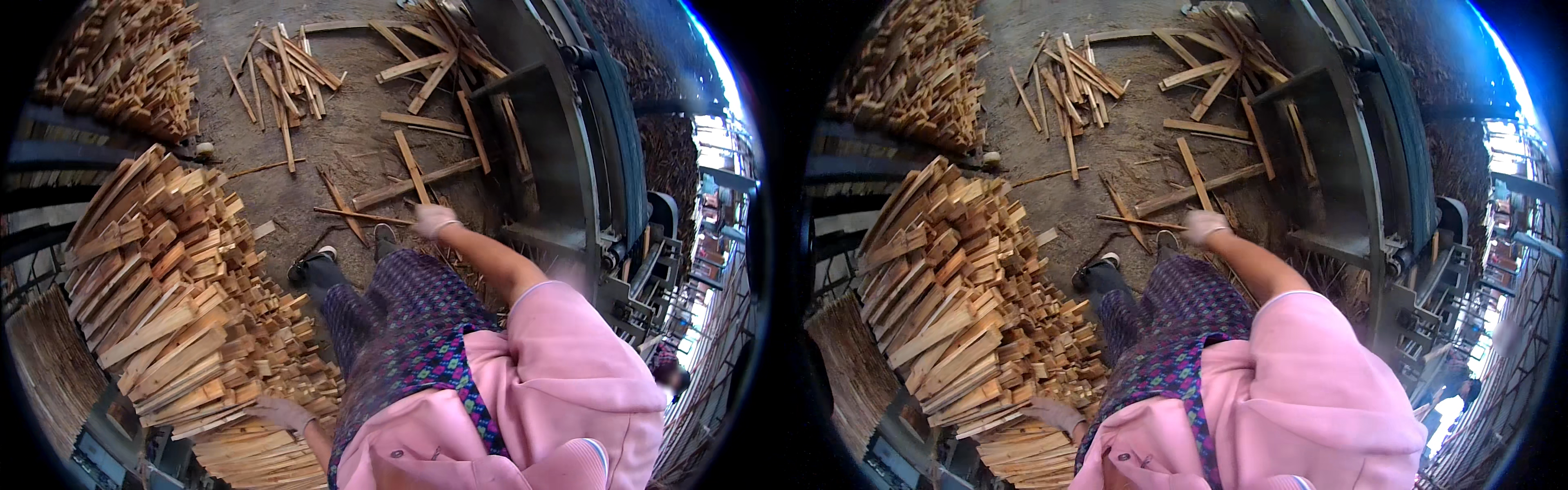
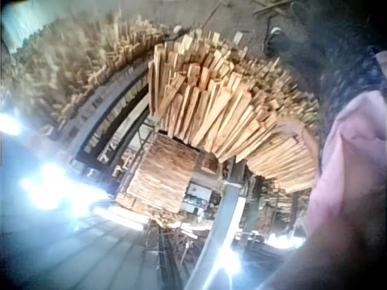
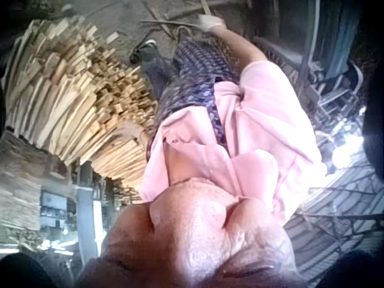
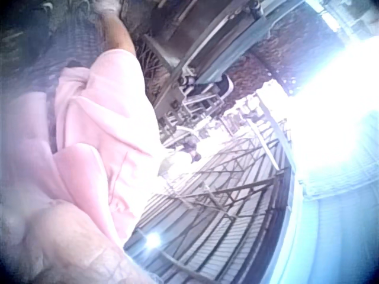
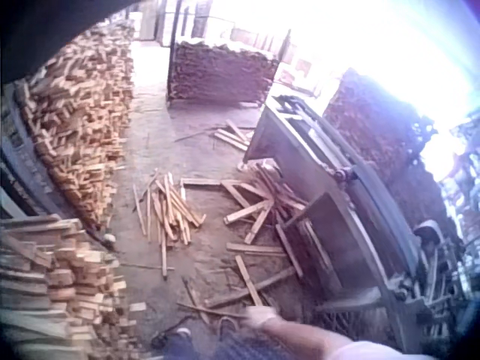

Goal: The person gathers and stacks wooden planks and scrap pieces in a workshop. They then use a shovel to scoop sawdust from the floor and load it into a wheelbarrow.

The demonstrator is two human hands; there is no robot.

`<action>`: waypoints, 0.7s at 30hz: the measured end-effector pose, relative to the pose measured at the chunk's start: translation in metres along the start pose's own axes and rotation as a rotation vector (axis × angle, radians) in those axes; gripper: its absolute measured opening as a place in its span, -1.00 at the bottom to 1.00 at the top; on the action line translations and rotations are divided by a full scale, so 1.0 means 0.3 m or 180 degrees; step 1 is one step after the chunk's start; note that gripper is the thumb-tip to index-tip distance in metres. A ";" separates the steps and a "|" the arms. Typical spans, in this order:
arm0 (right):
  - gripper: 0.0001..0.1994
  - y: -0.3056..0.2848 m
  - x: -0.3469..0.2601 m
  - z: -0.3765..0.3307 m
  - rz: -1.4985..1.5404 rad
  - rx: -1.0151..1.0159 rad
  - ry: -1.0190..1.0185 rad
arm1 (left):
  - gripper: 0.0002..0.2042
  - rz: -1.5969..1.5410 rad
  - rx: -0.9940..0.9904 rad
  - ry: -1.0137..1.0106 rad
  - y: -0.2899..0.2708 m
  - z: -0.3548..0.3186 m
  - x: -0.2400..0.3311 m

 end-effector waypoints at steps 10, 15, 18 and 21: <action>-0.34 0.199 0.949 -0.339 0.1568 0.0473 0.1192 | -0.33 0.1091 -0.2024 0.1404 0.272 -0.544 0.341; -0.31 0.340 0.883 -0.558 0.2242 0.0575 0.1273 | -0.34 0.0679 -0.2812 0.2296 0.487 -0.536 0.509; -0.29 0.395 0.879 -0.657 0.2258 0.0433 0.1351 | -0.34 0.0665 -0.2924 0.2473 0.609 -0.499 0.578; -0.22 0.415 0.935 -0.663 0.2289 0.0230 0.1638 | -0.36 0.0835 -0.2908 0.2551 0.666 -0.522 0.623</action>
Point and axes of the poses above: each hand's wrist, its own z-axis towards the middle knuckle, its own y-axis out of the palm, x = y × z, the point moved 4 cm from there along z, towards the middle knuckle, and after that the axes turned 7 degrees about z, right-handed, at the moved point
